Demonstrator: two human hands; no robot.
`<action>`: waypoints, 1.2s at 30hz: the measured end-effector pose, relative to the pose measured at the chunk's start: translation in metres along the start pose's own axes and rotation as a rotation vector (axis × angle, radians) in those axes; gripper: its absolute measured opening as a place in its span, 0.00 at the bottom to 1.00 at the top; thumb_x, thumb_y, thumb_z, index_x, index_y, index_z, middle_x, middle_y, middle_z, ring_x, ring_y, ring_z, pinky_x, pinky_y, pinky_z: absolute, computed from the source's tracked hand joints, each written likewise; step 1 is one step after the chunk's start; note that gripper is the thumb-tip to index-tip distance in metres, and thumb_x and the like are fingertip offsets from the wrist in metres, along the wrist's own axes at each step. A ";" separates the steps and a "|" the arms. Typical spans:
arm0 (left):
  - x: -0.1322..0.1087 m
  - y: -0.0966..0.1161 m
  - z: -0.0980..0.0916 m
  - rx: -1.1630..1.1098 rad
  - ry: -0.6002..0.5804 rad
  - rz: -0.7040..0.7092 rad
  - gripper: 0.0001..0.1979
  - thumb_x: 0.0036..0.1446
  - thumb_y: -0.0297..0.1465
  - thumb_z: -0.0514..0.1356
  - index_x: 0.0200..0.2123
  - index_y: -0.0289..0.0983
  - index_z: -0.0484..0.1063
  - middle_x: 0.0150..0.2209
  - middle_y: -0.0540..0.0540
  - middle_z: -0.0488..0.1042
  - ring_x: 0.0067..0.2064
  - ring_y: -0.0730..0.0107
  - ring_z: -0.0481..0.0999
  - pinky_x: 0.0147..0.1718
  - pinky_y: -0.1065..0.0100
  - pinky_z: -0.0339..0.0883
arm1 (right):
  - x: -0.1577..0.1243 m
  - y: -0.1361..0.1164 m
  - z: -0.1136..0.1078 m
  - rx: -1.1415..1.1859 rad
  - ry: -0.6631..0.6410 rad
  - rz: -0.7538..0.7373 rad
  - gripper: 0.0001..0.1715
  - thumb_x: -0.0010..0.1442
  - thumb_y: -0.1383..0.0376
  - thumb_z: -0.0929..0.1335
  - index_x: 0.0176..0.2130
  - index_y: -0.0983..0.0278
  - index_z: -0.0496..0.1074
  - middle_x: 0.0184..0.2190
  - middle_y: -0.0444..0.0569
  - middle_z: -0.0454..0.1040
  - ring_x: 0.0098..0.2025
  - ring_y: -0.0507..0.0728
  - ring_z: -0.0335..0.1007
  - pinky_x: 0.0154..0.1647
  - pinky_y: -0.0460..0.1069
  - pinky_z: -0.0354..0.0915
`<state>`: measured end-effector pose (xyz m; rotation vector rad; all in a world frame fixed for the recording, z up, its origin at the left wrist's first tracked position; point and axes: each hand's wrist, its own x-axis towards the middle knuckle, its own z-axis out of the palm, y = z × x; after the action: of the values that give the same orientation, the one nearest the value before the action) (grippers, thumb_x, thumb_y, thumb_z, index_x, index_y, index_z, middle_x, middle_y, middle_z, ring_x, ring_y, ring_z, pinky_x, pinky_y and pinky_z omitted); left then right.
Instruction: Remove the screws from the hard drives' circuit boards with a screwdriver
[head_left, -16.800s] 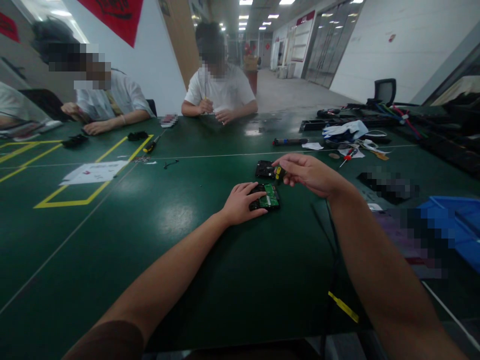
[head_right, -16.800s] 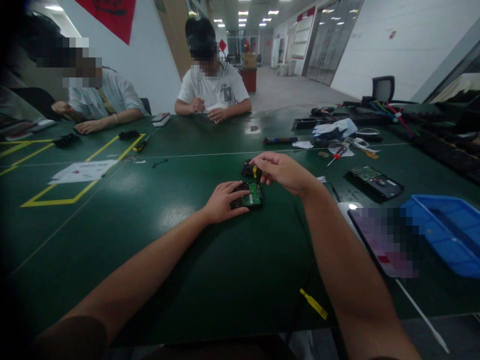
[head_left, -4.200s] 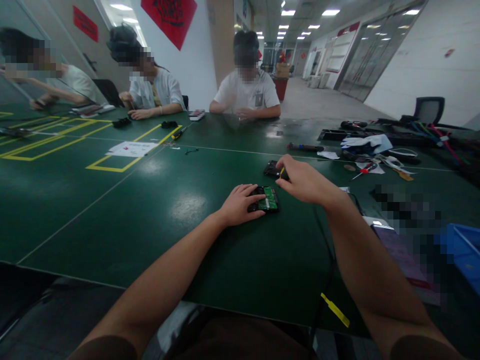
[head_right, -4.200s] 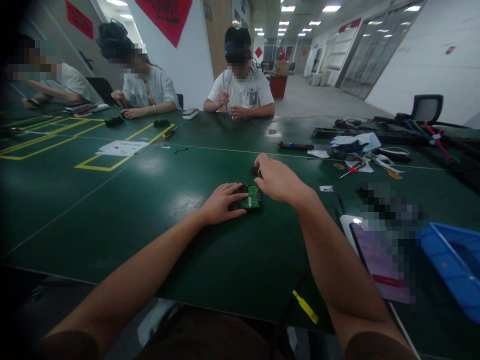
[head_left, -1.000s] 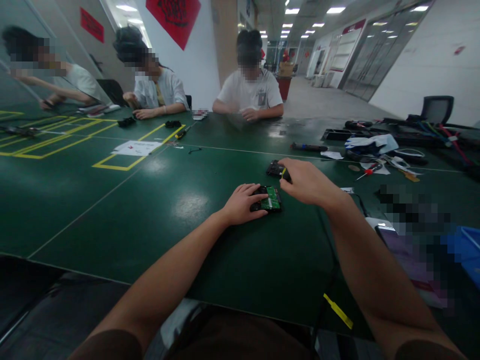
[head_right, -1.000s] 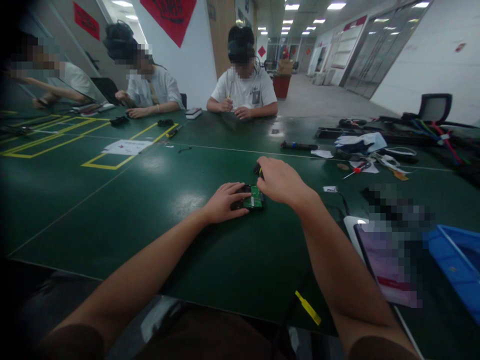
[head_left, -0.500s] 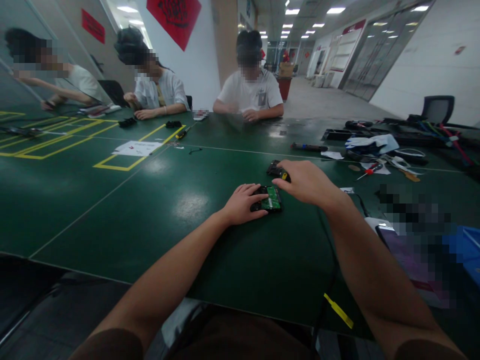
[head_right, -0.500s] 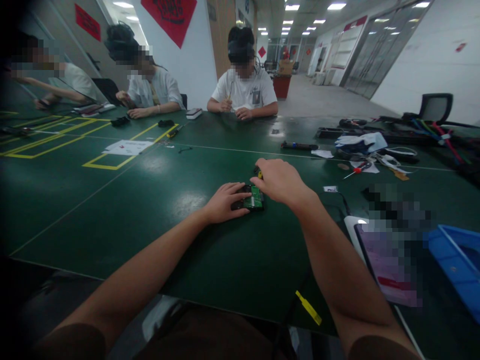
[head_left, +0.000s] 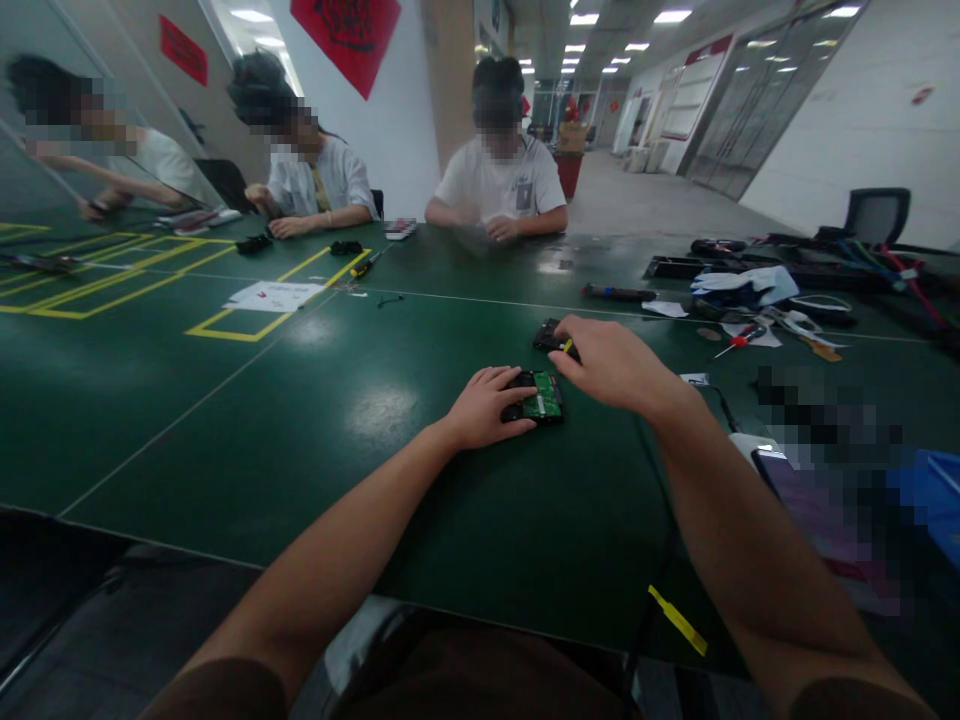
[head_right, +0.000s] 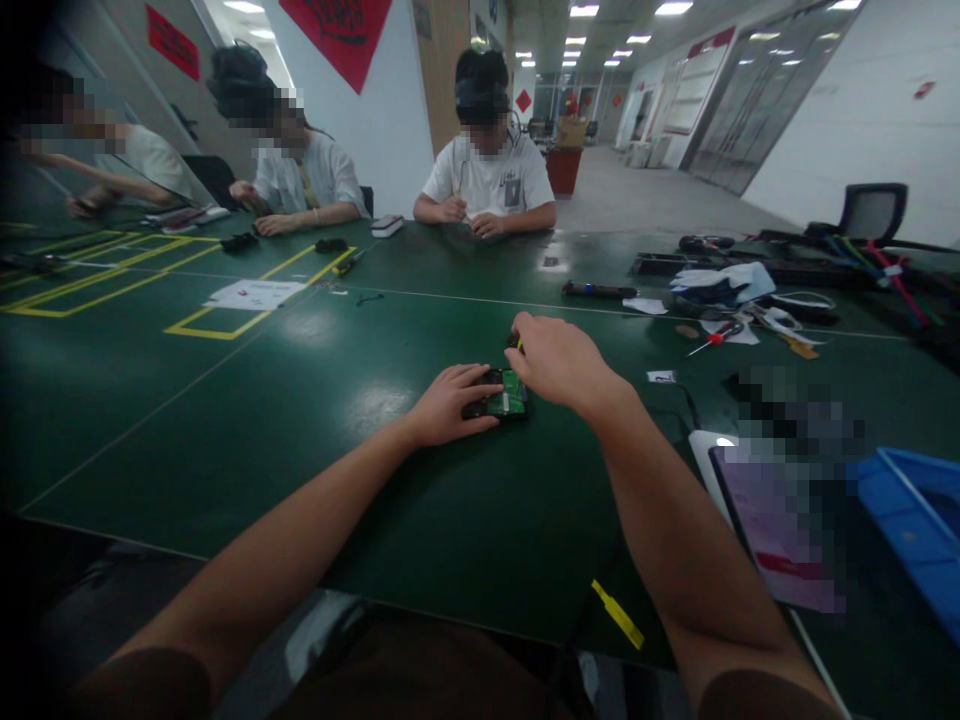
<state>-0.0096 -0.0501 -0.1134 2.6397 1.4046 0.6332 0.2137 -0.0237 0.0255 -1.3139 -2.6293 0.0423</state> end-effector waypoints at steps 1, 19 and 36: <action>0.000 0.000 0.000 0.002 -0.002 0.000 0.31 0.61 0.52 0.61 0.63 0.46 0.70 0.71 0.41 0.59 0.70 0.45 0.60 0.67 0.42 0.51 | 0.000 0.001 0.000 0.001 0.018 -0.009 0.19 0.67 0.58 0.64 0.53 0.65 0.70 0.49 0.60 0.77 0.50 0.67 0.74 0.52 0.59 0.66; 0.000 0.001 -0.001 0.000 -0.003 -0.006 0.31 0.60 0.52 0.61 0.63 0.47 0.70 0.71 0.42 0.58 0.70 0.44 0.59 0.67 0.41 0.51 | -0.002 0.004 0.000 0.071 0.031 -0.110 0.20 0.65 0.62 0.66 0.55 0.64 0.68 0.50 0.57 0.77 0.51 0.65 0.74 0.53 0.56 0.66; 0.000 0.000 0.001 -0.006 0.000 -0.008 0.31 0.60 0.52 0.62 0.63 0.48 0.70 0.71 0.42 0.58 0.70 0.45 0.59 0.67 0.41 0.51 | -0.002 -0.002 0.000 0.070 0.030 -0.133 0.23 0.63 0.65 0.65 0.57 0.65 0.68 0.55 0.60 0.75 0.56 0.66 0.71 0.58 0.58 0.64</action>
<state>-0.0095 -0.0496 -0.1142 2.6276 1.4106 0.6355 0.2137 -0.0267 0.0253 -1.1070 -2.6576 0.0938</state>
